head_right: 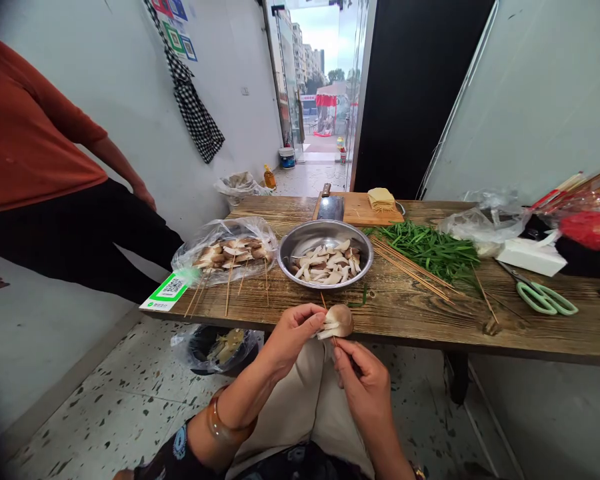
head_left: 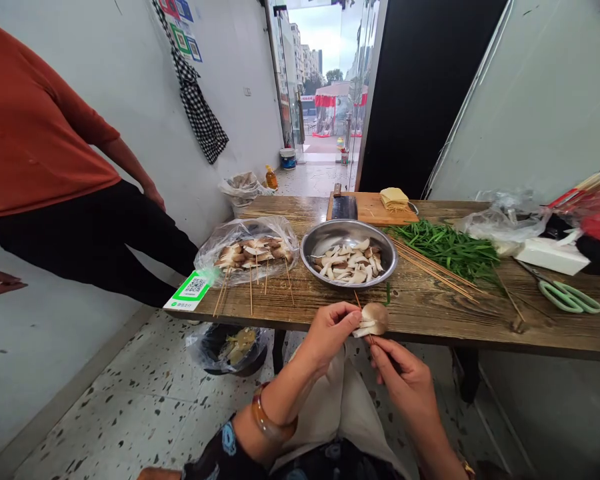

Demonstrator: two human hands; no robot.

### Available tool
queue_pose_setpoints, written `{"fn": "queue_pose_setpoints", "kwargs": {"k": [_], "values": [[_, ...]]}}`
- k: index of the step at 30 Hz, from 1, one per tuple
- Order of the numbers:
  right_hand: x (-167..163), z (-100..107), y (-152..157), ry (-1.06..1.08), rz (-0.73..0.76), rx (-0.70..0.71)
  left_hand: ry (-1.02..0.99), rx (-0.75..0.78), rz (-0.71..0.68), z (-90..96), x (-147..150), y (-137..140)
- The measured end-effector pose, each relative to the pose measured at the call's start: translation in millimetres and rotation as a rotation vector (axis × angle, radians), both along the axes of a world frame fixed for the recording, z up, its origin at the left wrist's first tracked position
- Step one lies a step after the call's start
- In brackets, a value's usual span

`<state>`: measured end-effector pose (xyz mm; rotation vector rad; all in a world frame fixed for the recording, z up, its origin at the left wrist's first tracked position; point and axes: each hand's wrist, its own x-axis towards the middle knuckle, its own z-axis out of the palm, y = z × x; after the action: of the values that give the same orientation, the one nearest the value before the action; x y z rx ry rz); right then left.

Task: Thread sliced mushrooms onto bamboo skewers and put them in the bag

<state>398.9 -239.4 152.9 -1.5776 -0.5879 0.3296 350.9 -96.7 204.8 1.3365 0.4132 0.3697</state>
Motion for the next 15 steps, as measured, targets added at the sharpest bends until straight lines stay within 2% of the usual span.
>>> {"fn": "queue_pose_setpoints", "kwargs": {"k": [9, 15], "values": [[5, 1, -5, -0.122, -0.036, 0.031, -0.049, -0.082, 0.009, -5.2, 5, -9], [10, 5, -7, -0.168, -0.056, 0.022, -0.018, -0.035, -0.038, -7.9, 10, -12]]}}
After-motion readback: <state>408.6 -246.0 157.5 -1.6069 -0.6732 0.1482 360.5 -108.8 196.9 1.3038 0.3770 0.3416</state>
